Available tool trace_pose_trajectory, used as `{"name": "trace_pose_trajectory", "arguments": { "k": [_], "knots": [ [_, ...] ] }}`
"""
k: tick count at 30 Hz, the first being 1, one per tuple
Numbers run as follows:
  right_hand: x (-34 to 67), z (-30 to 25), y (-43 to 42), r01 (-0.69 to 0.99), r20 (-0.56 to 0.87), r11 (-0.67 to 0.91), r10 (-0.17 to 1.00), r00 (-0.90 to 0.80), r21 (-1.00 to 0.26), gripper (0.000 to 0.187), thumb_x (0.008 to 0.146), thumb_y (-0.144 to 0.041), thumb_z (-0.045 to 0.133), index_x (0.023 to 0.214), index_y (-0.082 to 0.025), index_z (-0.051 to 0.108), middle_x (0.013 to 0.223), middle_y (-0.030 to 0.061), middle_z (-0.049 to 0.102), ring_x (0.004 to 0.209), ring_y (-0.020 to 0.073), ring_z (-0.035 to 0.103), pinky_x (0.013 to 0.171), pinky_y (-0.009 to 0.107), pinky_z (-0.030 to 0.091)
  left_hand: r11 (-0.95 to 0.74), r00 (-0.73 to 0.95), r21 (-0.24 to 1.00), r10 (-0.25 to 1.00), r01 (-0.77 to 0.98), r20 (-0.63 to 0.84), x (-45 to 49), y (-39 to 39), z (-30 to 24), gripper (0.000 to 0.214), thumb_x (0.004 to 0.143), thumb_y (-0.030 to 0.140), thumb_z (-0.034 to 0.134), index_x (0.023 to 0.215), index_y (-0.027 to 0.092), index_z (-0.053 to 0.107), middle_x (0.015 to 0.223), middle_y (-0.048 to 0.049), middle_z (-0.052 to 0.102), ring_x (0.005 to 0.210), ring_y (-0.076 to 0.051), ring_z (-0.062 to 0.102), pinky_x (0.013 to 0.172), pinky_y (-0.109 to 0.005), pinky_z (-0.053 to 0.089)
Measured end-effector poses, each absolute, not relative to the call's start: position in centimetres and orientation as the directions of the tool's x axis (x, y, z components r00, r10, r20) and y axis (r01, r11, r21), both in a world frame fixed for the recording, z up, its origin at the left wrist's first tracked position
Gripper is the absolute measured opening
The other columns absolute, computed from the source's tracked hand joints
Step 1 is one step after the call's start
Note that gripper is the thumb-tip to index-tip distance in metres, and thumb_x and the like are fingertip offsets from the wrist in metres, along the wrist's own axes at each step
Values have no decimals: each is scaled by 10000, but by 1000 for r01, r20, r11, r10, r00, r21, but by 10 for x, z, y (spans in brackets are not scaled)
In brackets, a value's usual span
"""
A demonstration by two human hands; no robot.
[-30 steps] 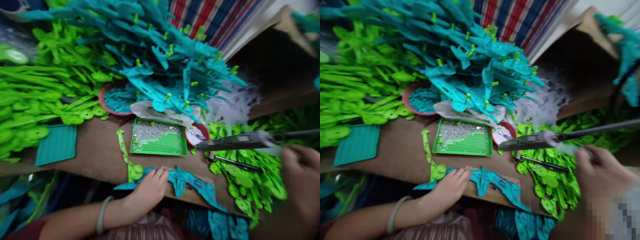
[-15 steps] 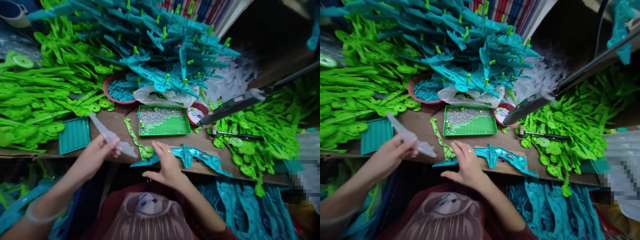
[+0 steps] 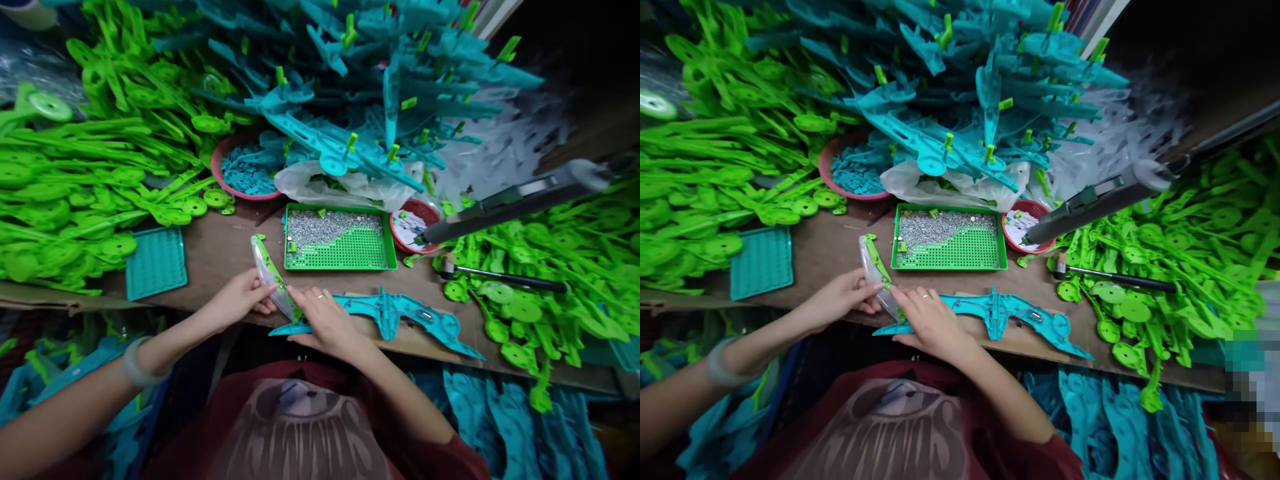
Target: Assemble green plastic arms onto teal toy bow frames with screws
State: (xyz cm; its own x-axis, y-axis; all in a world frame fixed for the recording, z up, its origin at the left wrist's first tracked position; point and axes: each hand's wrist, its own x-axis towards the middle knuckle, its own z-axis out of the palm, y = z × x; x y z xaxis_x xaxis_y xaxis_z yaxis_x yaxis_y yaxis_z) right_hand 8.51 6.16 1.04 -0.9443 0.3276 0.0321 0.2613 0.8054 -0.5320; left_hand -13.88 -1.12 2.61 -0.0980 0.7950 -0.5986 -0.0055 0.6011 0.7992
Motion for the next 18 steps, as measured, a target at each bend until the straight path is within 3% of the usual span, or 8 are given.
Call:
{"name": "trace_pose_trajectory", "arguments": {
  "k": [6,12,15,18],
  "knots": [
    [85,14,66,220,26,855,262,-965,-470,658,900,-446,690,1463,-198,456,1460,203,516,1218,360,539,948,523,524,595,-140,690,790,412,-597,-183,22,26,490,800,638,677,662,182,560,521,-17,651,394,-133,579,396,-217,395],
    [90,6,64,177,114,906,237,-965,-386,599,927,-374,657,1467,-185,477,1447,189,555,1206,347,574,939,515,550,593,-280,643,802,484,-528,-221,64,25,476,784,554,759,581,176,554,502,-13,645,398,-94,546,436,-197,387],
    [91,-6,65,151,229,938,228,-946,-312,562,931,-336,628,1457,-186,500,1389,182,609,1131,336,623,882,485,578,574,-289,623,814,531,-504,-223,62,29,440,810,535,752,622,168,599,522,-3,657,421,-99,576,476,-201,432],
    [92,-23,71,57,351,967,144,-925,-248,578,937,-365,583,1479,-189,487,1346,173,648,1080,322,662,808,433,601,533,-314,557,839,638,-444,-259,62,58,352,850,471,741,712,157,665,613,3,690,525,-117,644,573,-227,511]
  ]
}}
